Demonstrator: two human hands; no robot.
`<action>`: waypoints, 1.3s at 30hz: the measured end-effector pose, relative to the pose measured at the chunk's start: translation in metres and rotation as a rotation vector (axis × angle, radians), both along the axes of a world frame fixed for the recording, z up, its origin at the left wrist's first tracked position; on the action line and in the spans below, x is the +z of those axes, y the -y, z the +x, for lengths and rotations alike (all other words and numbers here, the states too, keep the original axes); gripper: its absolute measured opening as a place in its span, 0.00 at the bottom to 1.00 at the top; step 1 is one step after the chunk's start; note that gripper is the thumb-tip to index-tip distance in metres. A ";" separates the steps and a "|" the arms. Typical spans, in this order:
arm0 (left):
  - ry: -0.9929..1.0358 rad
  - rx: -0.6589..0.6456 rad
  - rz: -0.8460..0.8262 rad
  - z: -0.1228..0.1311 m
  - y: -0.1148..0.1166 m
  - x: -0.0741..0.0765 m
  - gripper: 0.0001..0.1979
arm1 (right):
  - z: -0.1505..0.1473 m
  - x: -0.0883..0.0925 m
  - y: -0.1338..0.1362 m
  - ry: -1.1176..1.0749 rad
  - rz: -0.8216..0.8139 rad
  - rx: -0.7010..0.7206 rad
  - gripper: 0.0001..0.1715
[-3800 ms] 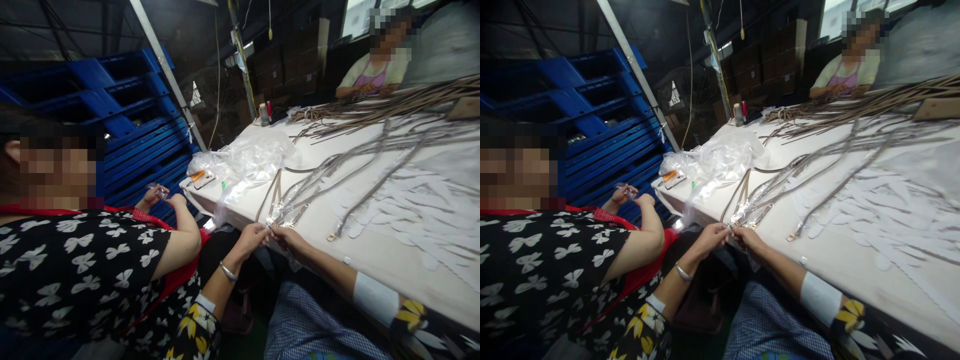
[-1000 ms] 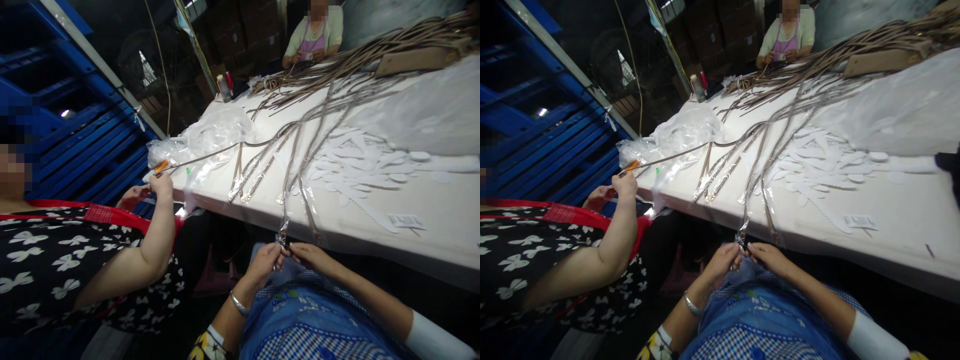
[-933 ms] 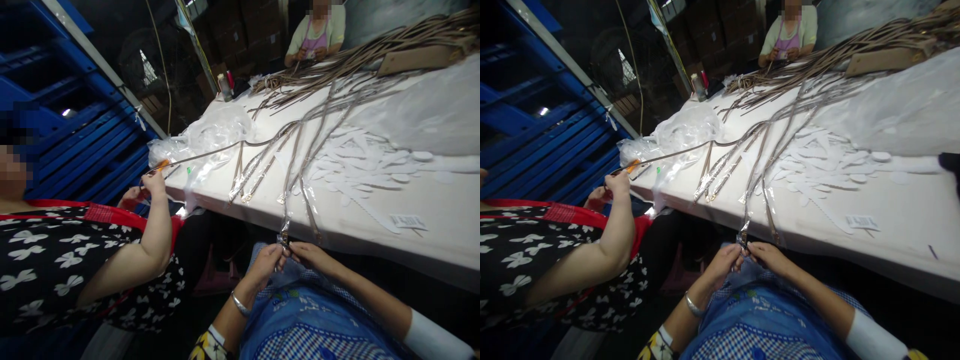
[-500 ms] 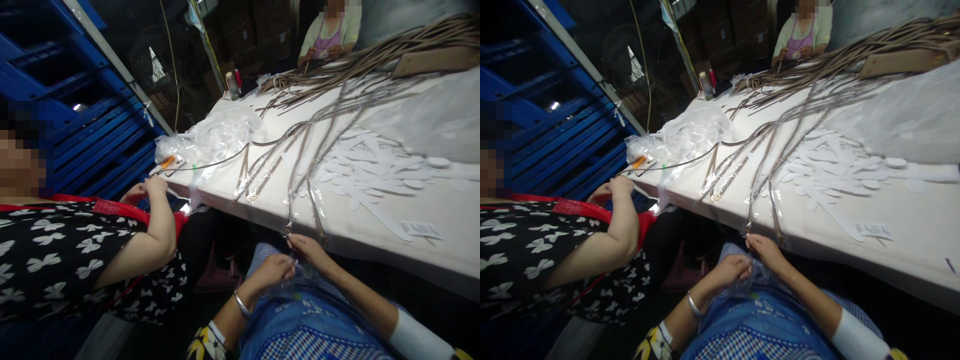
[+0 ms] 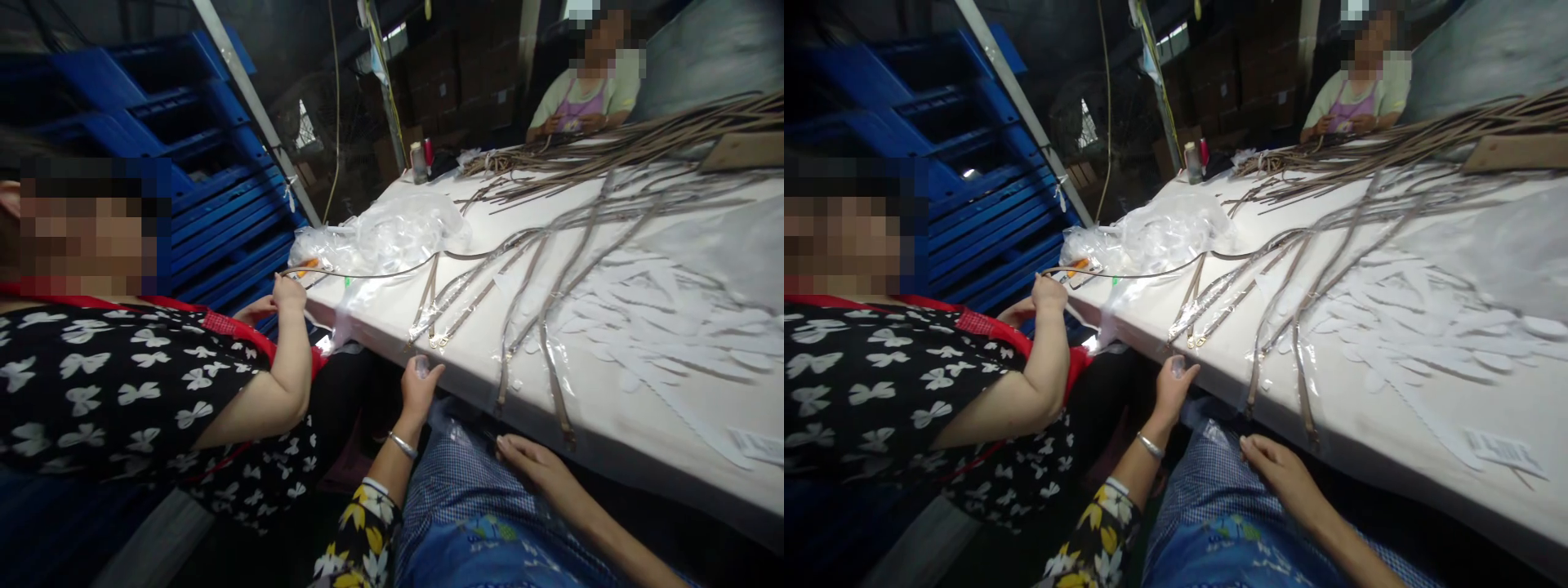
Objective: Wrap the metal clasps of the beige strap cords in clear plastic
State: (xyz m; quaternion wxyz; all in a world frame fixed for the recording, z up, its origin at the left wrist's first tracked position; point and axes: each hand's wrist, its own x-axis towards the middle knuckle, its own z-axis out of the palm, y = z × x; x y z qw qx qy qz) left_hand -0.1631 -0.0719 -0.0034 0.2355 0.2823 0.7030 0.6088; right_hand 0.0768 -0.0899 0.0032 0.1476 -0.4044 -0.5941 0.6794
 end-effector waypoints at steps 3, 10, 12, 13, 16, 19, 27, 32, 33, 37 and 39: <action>-0.078 -0.004 0.003 0.009 -0.010 -0.011 0.12 | -0.008 0.000 -0.003 -0.049 0.030 0.035 0.29; -0.229 0.057 0.030 0.001 -0.010 -0.003 0.10 | -0.022 0.006 -0.015 -0.041 0.058 0.004 0.29; -0.299 0.058 -0.002 -0.004 -0.012 0.003 0.17 | -0.030 0.009 -0.021 -0.055 0.049 0.007 0.29; -0.349 0.037 -0.024 -0.005 -0.014 0.006 0.18 | -0.034 0.011 -0.025 -0.066 0.043 0.010 0.29; -0.479 -0.051 -0.074 -0.005 -0.017 0.013 0.08 | -0.048 0.014 -0.035 -0.100 0.024 0.010 0.29; -0.504 -0.104 -0.101 -0.004 -0.017 0.019 0.02 | -0.061 0.017 -0.043 -0.128 -0.016 -0.019 0.31; -0.534 -0.140 -0.238 -0.018 -0.014 0.038 0.04 | -0.083 0.044 -0.060 -0.250 -0.144 -0.098 0.28; -0.494 -0.216 -0.255 -0.016 -0.019 0.037 0.13 | -0.090 0.043 -0.067 -0.273 -0.225 -0.093 0.27; -0.467 -0.241 -0.252 -0.016 -0.019 0.036 0.13 | -0.090 0.041 -0.067 -0.266 -0.234 -0.102 0.27; -0.346 -0.383 -0.237 -0.024 -0.021 0.040 0.13 | -0.086 0.036 -0.065 -0.251 -0.257 -0.128 0.27; -0.295 -0.458 -0.230 -0.031 -0.023 0.046 0.15 | -0.085 0.036 -0.065 -0.260 -0.266 -0.123 0.26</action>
